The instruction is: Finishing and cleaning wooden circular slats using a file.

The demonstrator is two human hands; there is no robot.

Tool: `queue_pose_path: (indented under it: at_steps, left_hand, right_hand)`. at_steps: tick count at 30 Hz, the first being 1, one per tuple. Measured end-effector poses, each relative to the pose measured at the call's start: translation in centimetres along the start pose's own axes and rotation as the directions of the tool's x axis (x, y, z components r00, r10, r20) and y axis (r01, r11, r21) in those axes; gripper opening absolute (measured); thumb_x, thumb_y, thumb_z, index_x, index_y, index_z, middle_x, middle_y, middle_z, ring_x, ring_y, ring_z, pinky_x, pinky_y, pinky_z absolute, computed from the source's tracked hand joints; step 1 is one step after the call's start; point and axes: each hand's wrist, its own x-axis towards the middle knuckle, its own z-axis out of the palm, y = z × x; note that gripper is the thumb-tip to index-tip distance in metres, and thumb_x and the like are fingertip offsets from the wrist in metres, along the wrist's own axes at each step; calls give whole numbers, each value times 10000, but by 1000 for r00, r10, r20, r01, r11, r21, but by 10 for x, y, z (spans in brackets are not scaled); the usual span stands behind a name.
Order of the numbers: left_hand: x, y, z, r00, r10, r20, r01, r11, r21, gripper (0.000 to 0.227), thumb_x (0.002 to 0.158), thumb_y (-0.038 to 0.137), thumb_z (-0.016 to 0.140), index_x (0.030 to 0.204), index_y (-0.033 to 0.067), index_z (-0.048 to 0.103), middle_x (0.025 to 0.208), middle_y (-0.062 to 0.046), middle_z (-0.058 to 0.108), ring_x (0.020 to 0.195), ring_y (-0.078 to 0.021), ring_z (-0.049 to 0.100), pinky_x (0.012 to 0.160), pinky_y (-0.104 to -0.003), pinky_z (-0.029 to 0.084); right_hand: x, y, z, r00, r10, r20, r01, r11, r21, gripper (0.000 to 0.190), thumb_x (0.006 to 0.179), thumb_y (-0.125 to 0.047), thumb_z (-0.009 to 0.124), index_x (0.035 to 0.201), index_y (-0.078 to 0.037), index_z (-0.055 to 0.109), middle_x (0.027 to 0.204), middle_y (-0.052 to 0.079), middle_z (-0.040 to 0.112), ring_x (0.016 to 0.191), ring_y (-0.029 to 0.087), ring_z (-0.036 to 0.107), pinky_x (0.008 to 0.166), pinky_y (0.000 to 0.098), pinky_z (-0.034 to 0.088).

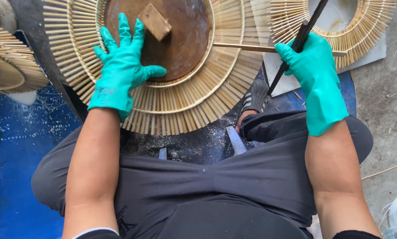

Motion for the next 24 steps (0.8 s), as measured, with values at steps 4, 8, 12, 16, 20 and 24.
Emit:
queue_pose_path:
  at_steps: [4,8,12,16,20,24]
  left_hand:
    - [0,-3,-5,998,-23,60,20,999,38,1265,673,622,852,1698,341,165,1767,-71,-35,1553,-561,21,1129,-840,141]
    - [-8,14,-12,989,-111,95,116,992,-49,1249,704,628,818,1696,304,133,1762,-73,-42,1519,-608,32,1097,-860,161]
    - [-10,26,-8,991,-127,44,128,992,-13,1356,663,753,828,1685,254,89,1734,-107,-58,1484,-652,-3,1074,-874,149]
    - [-8,24,-8,989,-137,58,138,990,-9,1372,653,764,823,1685,256,76,1735,-105,-67,1483,-656,-16,1085,-868,145]
    - [-8,26,-11,988,-140,71,140,990,-2,1388,631,745,835,1689,271,71,1737,-98,-75,1488,-649,-34,1080,-876,141]
    - [-7,27,-11,986,-148,79,149,989,-6,1388,627,732,841,1687,281,68,1740,-90,-81,1494,-642,-48,1078,-880,131]
  right_hand:
    - [4,9,-6,996,-79,-41,81,995,61,295,1026,-229,801,1035,31,662,851,85,708,725,172,733,552,307,592]
    - [12,9,1,996,-64,-59,68,994,81,303,1026,-228,796,1024,38,652,854,80,711,733,174,742,556,314,615]
    - [12,8,8,998,-32,-49,34,998,43,294,1005,-233,802,1047,26,668,861,71,706,722,169,723,539,309,603]
    - [10,2,8,999,-37,-33,37,999,-1,303,1011,-246,801,1053,26,677,864,70,710,729,161,722,547,309,598]
    - [4,-1,8,996,-28,-80,19,994,-110,344,989,-276,825,1063,24,676,850,79,705,717,148,716,552,317,603]
    - [-3,-12,8,993,-34,-111,15,986,-165,341,978,-282,837,1088,7,694,855,72,713,706,144,704,557,316,598]
